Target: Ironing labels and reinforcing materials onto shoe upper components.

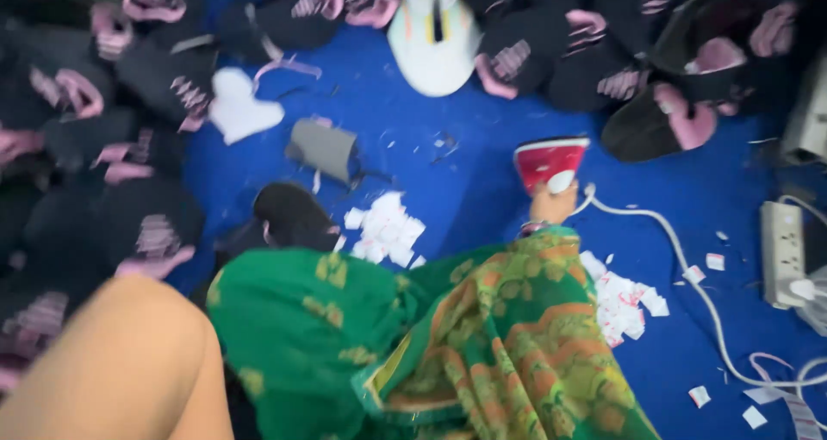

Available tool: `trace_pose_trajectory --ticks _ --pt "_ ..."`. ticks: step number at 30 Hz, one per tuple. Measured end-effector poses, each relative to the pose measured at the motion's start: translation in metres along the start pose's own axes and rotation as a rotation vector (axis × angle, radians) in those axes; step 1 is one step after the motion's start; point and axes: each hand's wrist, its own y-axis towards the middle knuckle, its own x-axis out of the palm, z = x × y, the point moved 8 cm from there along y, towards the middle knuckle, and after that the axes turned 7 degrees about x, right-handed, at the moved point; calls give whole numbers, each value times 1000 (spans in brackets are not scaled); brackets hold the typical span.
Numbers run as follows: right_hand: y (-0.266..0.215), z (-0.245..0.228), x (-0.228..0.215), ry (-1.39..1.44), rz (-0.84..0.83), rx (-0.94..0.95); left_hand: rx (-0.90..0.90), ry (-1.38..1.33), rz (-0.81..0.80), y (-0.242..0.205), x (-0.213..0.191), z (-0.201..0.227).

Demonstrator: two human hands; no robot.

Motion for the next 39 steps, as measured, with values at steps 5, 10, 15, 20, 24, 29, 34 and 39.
trace_pose_trajectory --ticks 5,10,15,20,24,29,34,39 --pt "12 70 1 -85 -27 -21 -293 89 336 -102 0 3" --pt "28 81 9 236 -151 105 -510 331 618 -173 -28 33" --pt "-10 12 -41 -57 -346 299 -592 501 802 -292 -57 -96" --pt "-69 -47 -42 -95 -664 120 -978 483 454 -410 -26 -307" --pt "-90 -51 -39 388 -583 597 -1536 298 -179 -449 30 -338" --pt "-99 -59 -13 290 -669 536 -1806 546 7 -472 -36 -284" --pt "-124 -75 28 278 -877 289 -677 730 642 -369 -106 -228" --pt "-200 -255 35 191 -1014 -100 -434 -76 773 -226 -63 -269"
